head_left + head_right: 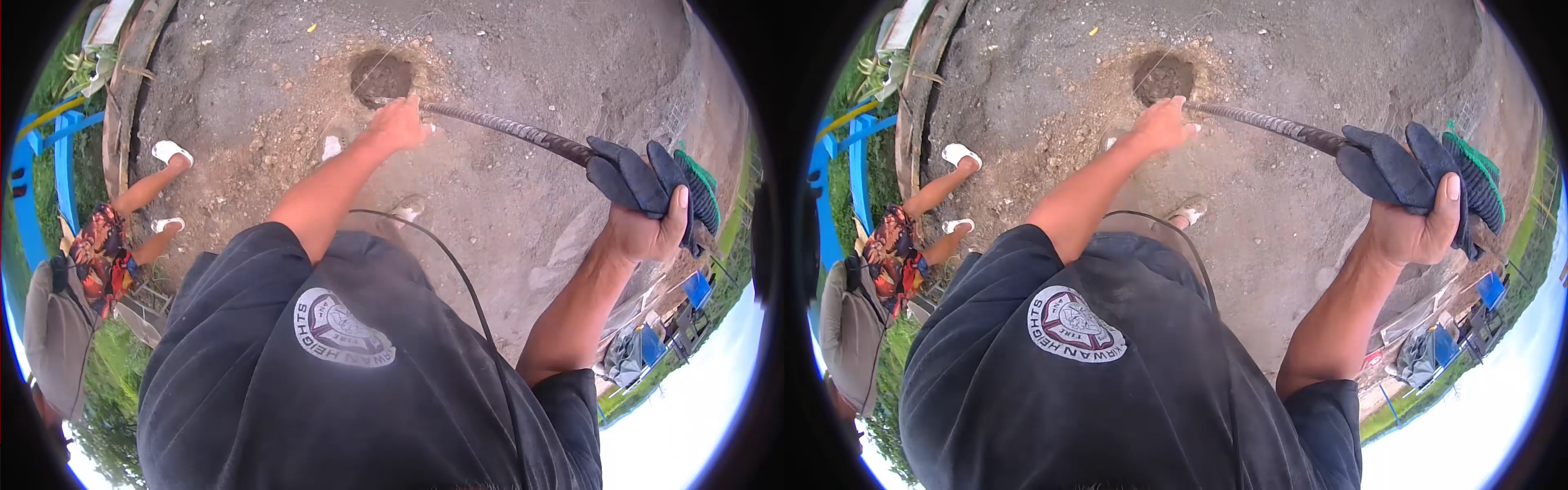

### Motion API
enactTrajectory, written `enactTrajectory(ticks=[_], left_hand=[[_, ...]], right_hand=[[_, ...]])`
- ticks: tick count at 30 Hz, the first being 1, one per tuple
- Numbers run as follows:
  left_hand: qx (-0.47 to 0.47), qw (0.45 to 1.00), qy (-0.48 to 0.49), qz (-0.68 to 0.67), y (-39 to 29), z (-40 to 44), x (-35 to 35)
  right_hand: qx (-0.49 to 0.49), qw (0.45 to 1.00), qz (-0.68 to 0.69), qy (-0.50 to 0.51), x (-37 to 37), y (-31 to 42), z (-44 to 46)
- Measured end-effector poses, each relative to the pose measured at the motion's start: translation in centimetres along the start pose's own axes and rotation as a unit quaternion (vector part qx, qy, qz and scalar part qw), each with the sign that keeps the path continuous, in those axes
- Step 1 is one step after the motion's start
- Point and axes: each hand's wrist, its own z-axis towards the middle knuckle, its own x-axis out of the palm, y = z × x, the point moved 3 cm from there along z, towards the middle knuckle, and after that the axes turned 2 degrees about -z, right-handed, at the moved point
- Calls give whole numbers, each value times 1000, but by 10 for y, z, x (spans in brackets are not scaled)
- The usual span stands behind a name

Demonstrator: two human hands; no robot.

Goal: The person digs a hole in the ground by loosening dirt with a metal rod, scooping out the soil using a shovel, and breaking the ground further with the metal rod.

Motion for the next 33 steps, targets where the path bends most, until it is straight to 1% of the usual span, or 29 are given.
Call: enactTrajectory(ticks=[1, 4, 5, 7, 8, 10, 11, 13, 16, 18, 19, 20, 21, 23, 24, 26, 28, 31, 33], left_hand=[[14, 1000, 25, 13, 14, -5, 16], [18, 997, -27, 68, 24, -47, 68], [58, 995, -39, 69, 14, -60, 82], [131, 988, -59, 62, -8, -85, 114], [208, 975, -28, 72, -17, -86, 133], [354, 930, 45, 92, -34, -96, 169], [327, 929, 104, 141, -35, -102, 188], [255, 920, 200, 222, -43, -104, 202], [314, 916, 151, 197, -19, -97, 225], [300, 922, 141, 197, -35, -98, 211], [291, 927, 133, 195, -46, -98, 197], [305, 929, 113, 178, -62, -104, 182], [316, 931, 95, 158, -82, -115, 166], [351, 926, 60, 127, -127, -148, 126], [378, 918, 35, 116, -155, -165, 102], [395, 917, 10, 56, -192, -187, 68], [446, 894, -53, -3, -222, -212, 27], [443, 889, -87, -80, -239, -216, -15], [403, 909, -72, -75, -225, -185, -25]], right_hand=[[22, 999, 24, 12, -8, 8, -35], [106, 992, 22, 70, -32, 48, -151], [142, 985, 16, 96, -46, 57, -188], [173, 977, -18, 119, -84, 72, -244], [155, 977, -67, 129, -104, 75, -260], [191, 975, -72, 87, -121, 86, -284], [209, 973, -74, 63, -128, 92, -299], [227, 969, -79, 57, -134, 96, -313], [231, 961, -90, 121, -144, 95, -324], [222, 956, -104, 161, -153, 97, -316], [196, 959, -107, 173, -157, 106, -303], [148, 970, -88, 169, -148, 121, -282], [75, 982, -55, 165, -137, 143, -255], [-72, 982, 4, 177, -122, 194, -209], [-99, 974, 26, 201, -116, 224, -183], [-125, 960, 46, 246, -103, 272, -146], [-138, 951, 53, 272, -78, 289, -112], [-139, 948, 57, 279, -36, 264, -72], [-123, 953, 54, 270, -8, 221, -48]])
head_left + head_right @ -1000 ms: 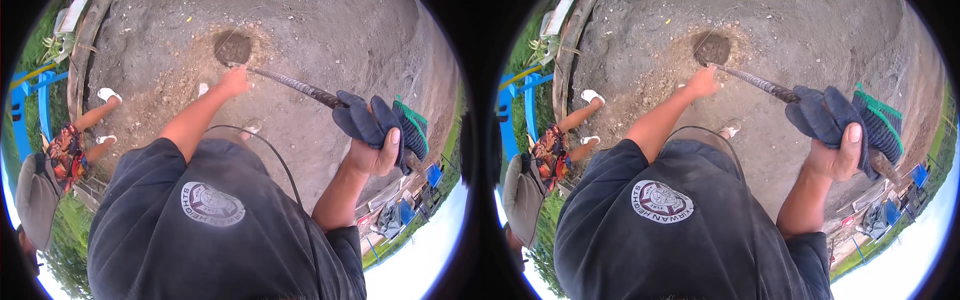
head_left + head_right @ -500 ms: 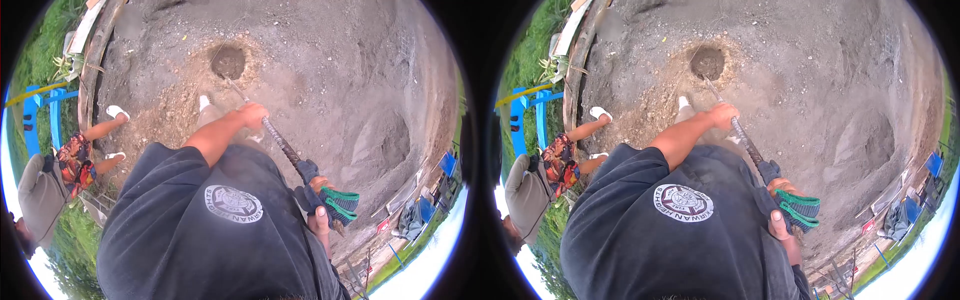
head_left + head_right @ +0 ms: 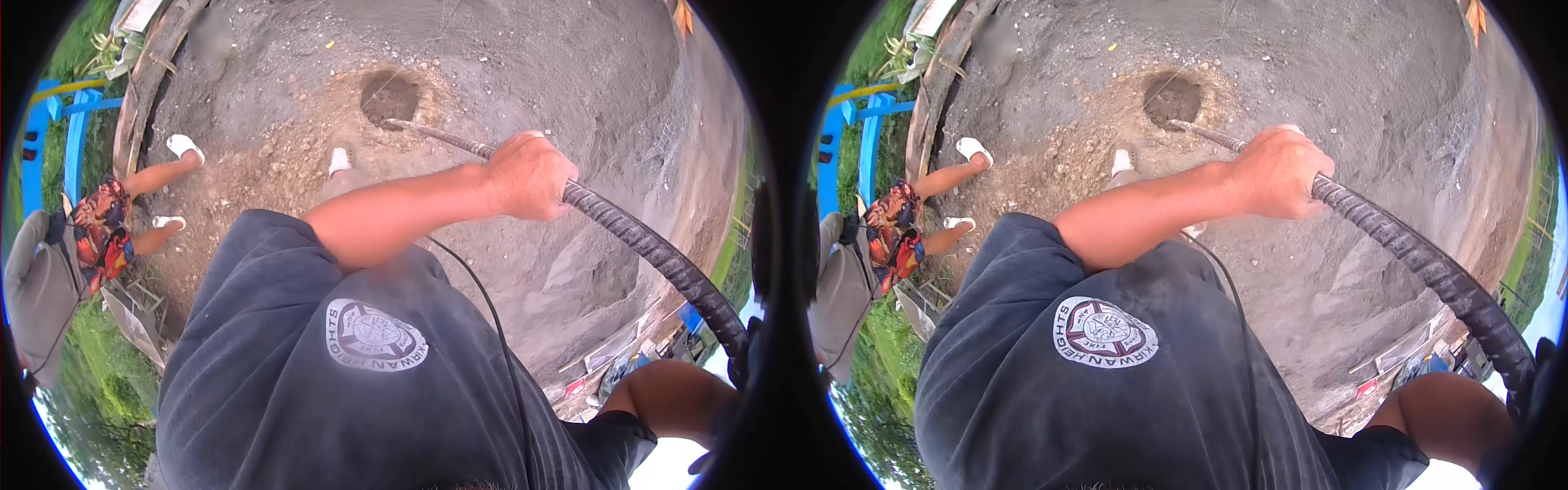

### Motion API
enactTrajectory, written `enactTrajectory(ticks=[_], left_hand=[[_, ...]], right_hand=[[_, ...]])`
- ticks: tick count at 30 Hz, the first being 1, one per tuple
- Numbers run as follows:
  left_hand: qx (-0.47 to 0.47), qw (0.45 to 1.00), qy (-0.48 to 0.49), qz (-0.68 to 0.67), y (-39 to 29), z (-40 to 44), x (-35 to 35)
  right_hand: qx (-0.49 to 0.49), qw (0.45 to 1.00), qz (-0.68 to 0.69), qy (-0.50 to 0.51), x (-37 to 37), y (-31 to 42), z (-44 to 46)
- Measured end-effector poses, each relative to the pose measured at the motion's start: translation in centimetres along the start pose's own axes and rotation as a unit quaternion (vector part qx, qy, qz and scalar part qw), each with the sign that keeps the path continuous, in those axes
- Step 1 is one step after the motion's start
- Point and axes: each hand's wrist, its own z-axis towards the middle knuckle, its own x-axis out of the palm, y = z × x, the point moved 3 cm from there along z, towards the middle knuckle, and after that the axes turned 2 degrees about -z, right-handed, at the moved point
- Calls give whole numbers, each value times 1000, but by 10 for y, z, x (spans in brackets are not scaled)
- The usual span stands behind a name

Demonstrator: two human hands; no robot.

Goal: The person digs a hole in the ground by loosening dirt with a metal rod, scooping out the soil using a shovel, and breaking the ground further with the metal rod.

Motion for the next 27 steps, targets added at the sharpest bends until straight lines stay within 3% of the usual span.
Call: enactTrajectory(ticks=[1, 4, 6, 7, 8, 11, 13, 16, 17, 19, 21, 23, 26, 27], left_hand=[[-27, 1000, 5, 5, 21, 4, -6], [-94, 974, -118, 168, 143, -21, 7], [-314, 914, 95, 239, 193, -73, -10], [-415, 890, 109, 155, 187, -103, -32], [-457, 880, 84, 100, 196, -136, -41], [-495, 857, 51, 133, 223, -245, -54], [-587, 788, -22, 182, 193, -336, -70], [-695, 693, -74, 174, 127, -439, -60], [-715, 670, -122, 158, 95, -462, -53], [-713, 676, -26, 183, 87, -515, 1], [-732, 657, 71, 169, 85, -547, 52], [-751, 626, 181, 105, 85, -539, 94], [-708, 691, 132, 66, 188, -567, 163], [-626, 726, 258, 123, 152, -494, 133]], right_hand=[[15, 1000, 1, -8, 5, -32, 8], [102, 994, 32, -26, 16, -142, 17], [178, 978, 104, 0, 16, -203, 14], [207, 969, 135, 24, 15, -221, 11], [227, 959, 164, 50, 13, -232, 8], [169, 980, 98, 38, 6, -226, -8], [128, 987, 88, 32, 2, -226, -20], [153, 982, 105, 32, 9, -201, -54], [153, 981, 113, 41, 3, -193, -71], [154, 976, 144, 54, -14, -185, -112], [89, 991, 85, 48, -38, -151, -168], [163, 978, 126, -5, -78, -142, -243], [261, 963, 44, -47, -111, -112, -318], [278, 959, 24, -59, -118, -98, -331]])
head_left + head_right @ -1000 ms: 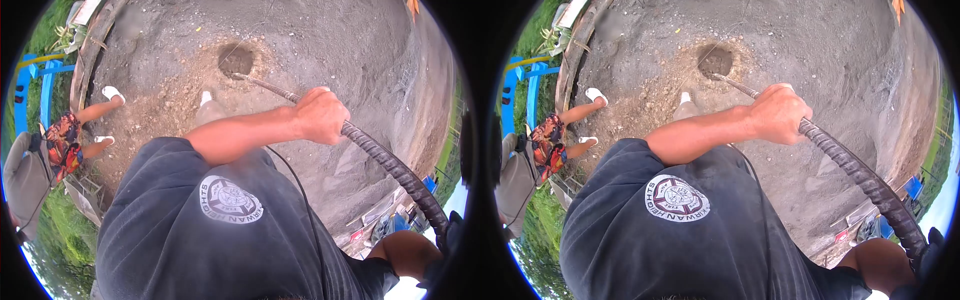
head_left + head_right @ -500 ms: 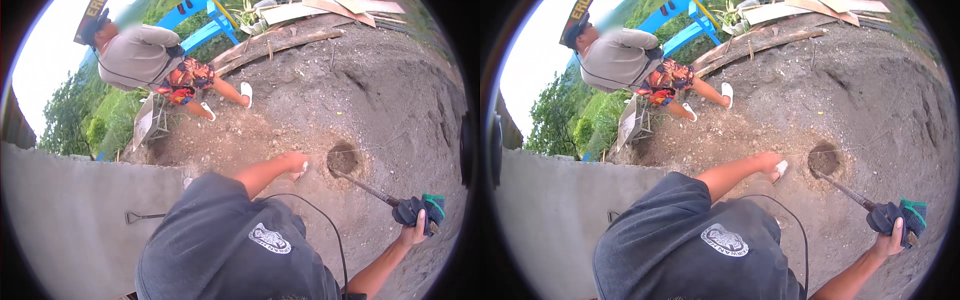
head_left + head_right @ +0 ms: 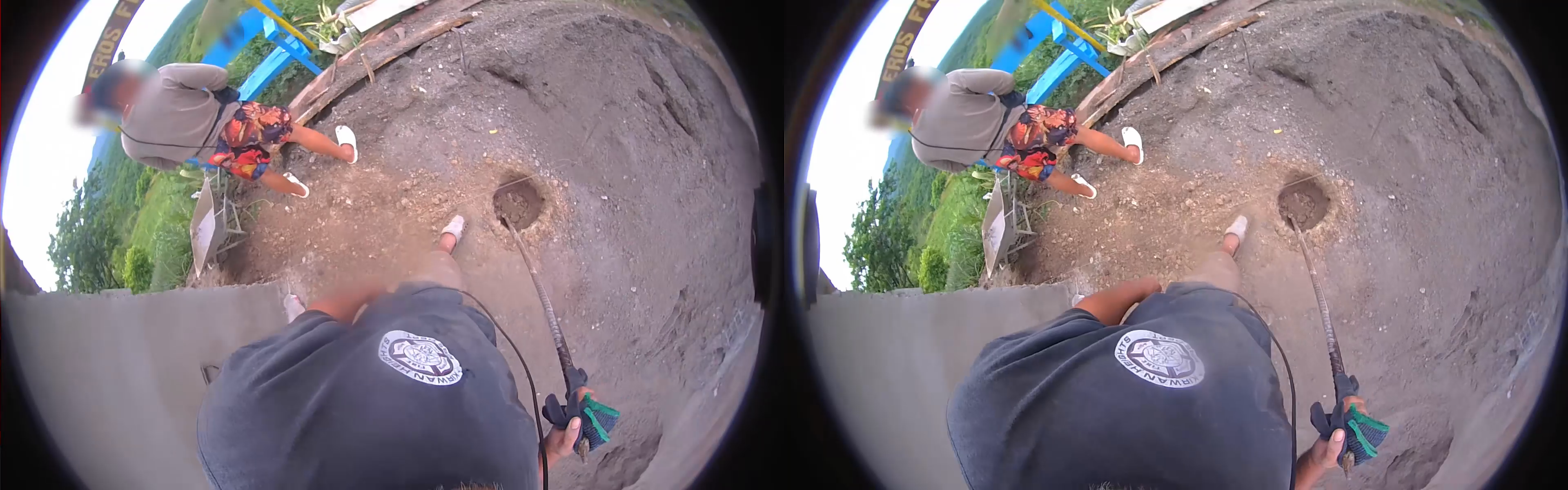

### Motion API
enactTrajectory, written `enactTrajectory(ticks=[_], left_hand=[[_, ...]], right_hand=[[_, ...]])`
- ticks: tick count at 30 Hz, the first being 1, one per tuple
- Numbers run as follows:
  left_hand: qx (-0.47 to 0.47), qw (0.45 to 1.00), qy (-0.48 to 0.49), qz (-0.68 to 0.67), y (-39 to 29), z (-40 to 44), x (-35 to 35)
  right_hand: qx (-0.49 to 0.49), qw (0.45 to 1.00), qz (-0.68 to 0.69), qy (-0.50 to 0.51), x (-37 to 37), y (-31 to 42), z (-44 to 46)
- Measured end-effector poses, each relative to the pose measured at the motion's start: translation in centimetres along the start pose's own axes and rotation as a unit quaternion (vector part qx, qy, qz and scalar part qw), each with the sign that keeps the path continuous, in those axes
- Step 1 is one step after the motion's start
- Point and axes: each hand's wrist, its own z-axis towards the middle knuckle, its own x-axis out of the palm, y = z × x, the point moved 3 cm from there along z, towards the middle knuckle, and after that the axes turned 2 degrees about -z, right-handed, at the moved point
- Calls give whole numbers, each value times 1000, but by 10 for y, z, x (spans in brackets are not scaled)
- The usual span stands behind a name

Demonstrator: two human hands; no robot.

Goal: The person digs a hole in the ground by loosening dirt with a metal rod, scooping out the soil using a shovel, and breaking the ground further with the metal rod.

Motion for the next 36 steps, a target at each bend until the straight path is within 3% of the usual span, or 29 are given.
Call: enactTrajectory(ticks=[1, 2, 3, 5, 7, 9, 11, 14, 17, 20, 22, 26, 29, 31, 36], left_hand=[[-4, 1000, -31, 2, -57, -51, -61], [9, 992, -88, 94, -8, 59, -32], [-20, 993, -109, 39, -67, 3, -106], [-20, 981, -185, 46, -90, 34, -168], [26, 974, -217, 62, -156, 4, -239], [94, 972, -172, 128, -194, 59, -264], [228, 946, -197, 120, -259, 28, -277], [493, 822, -256, 124, -312, 53, -235], [604, 761, -226, 73, -339, 73, -195], [544, 834, -86, 30, -348, 80, -225], [528, 845, -52, 69, -347, 87, -247], [549, 831, -35, 81, -340, 83, -280], [528, 844, -62, 72, -343, 64, -289], [518, 851, -71, 43, -353, 18, -301], [535, 829, -163, 15, -416, -142, -302]], right_hand=[[3, 1000, -13, -13, -6, 4, -12], [5, 1000, -17, -24, -5, 6, -18], [2, 999, -18, -27, 2, 7, -14], [-5, 999, -20, -34, 15, 10, -8], [-12, 999, 2, -35, 25, 6, -3], [-4, 999, 4, -40, 32, 6, -1], [10, 999, -2, -43, 44, 9, 3], [32, 998, -26, -54, 64, 17, 11], [55, 996, -45, -56, 93, 27, 25], [78, 994, -57, -54, 130, 35, 46], [87, 993, -63, -48, 152, 44, 60], [66, 996, -48, -23, 188, 70, 98], [56, 995, 1, -81, 198, 97, 113], [-15, 999, 4, -31, 170, 119, 118], [-224, 973, 3, 61, 97, 270, 115]])
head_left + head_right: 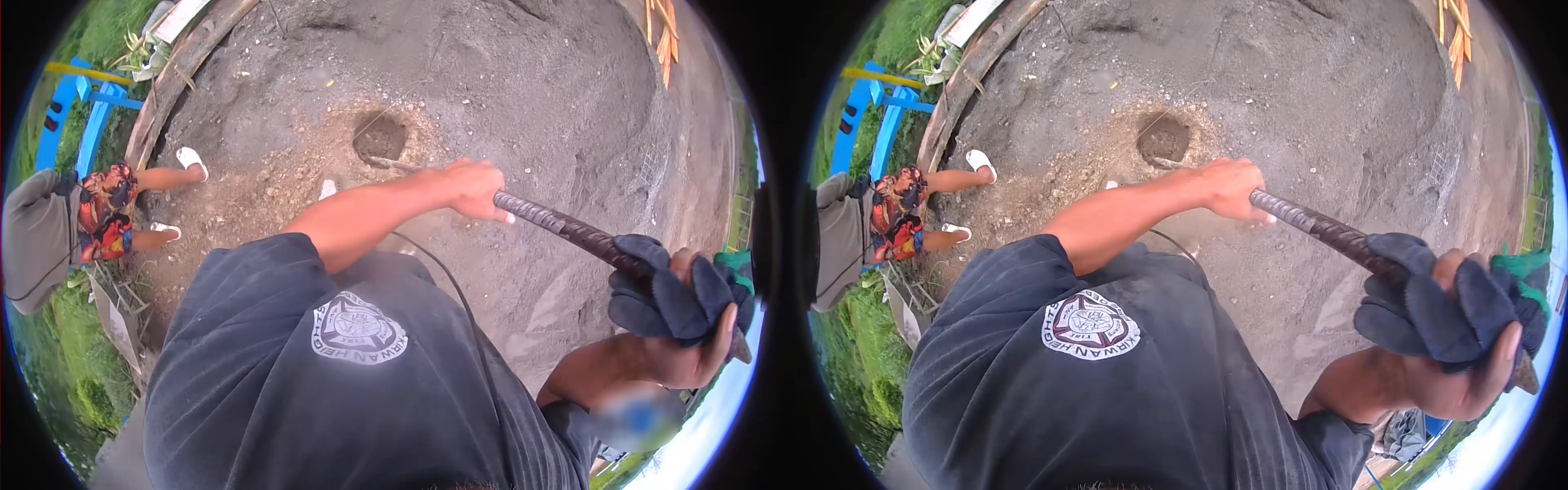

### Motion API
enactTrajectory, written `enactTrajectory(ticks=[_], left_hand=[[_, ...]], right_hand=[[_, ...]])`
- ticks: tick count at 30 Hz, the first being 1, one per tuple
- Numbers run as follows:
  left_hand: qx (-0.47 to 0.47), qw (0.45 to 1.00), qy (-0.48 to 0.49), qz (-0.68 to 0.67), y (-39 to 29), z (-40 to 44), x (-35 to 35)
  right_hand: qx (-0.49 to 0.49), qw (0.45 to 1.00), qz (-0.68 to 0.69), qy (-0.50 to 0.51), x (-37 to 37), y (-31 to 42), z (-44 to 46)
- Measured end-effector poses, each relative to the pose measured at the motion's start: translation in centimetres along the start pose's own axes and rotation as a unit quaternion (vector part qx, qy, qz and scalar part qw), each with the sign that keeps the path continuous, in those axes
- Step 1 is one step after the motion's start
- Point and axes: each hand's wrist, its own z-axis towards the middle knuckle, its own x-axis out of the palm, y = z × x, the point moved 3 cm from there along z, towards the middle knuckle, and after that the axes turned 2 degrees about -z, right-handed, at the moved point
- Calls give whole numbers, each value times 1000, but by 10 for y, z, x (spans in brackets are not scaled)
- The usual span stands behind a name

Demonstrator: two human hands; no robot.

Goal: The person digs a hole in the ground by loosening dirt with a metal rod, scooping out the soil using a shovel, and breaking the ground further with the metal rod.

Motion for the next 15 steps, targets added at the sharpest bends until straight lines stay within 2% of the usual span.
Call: enactTrajectory(ticks=[4, 8, 12, 15], left_hand=[[44, 987, -152, 17, -140, -21, -33], [111, 953, -281, 28, -272, -84, -67], [118, 941, -317, 14, -330, -147, -63], [72, 946, -315, -6, -340, -200, -45]], right_hand=[[-145, 988, -10, 50, -32, 83, 29], [-215, 974, 0, 64, -41, 124, 46], [-249, 965, 17, 84, -24, 137, 60], [-256, 960, 46, 101, 5, 134, 68]])
